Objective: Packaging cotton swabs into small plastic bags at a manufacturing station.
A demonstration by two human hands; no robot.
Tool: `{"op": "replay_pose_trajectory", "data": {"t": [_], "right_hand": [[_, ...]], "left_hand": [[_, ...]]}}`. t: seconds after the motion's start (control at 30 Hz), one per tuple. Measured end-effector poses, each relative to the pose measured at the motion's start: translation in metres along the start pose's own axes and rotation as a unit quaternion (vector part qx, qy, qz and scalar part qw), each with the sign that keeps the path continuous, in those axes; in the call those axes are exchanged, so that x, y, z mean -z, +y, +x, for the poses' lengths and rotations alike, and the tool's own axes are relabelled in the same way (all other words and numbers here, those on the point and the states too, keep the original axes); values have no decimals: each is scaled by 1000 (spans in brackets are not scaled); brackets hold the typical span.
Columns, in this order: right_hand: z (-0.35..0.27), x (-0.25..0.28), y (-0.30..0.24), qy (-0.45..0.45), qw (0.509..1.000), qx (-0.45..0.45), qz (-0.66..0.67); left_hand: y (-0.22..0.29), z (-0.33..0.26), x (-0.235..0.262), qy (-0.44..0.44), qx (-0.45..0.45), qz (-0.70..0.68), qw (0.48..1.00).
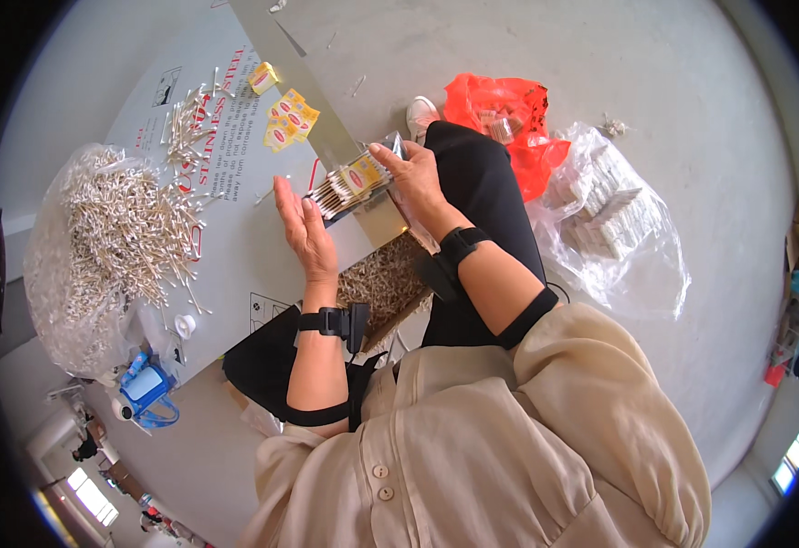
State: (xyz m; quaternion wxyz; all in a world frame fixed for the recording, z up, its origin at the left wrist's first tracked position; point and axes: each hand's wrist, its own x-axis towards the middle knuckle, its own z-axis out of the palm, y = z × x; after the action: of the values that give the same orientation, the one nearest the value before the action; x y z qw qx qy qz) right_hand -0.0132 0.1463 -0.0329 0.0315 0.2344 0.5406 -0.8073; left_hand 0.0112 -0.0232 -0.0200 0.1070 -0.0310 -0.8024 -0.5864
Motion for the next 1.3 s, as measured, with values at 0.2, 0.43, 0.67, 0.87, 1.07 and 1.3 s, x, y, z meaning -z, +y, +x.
{"op": "replay_pose_trajectory", "data": {"t": [0.2,0.43,0.67,0.87,1.07,1.3], "right_hand": [[2,-2,10,2,997,-11,80],[5,-1,15,19,997,-27,72],[8,3,20,13,999,-17,41],[14,4,28,6,999,2,36],[7,5,18,-11,997,-26,69],[8,2,21,-21,995,5,99]], "left_hand": [[2,3,-8,3,21,-46,999],[6,4,-20,31,21,-63,997],[12,5,-26,36,43,-102,993],[14,6,-36,35,51,-112,992],[9,2,-35,22,35,-136,990],[13,-2,-52,57,51,-157,985]]}}
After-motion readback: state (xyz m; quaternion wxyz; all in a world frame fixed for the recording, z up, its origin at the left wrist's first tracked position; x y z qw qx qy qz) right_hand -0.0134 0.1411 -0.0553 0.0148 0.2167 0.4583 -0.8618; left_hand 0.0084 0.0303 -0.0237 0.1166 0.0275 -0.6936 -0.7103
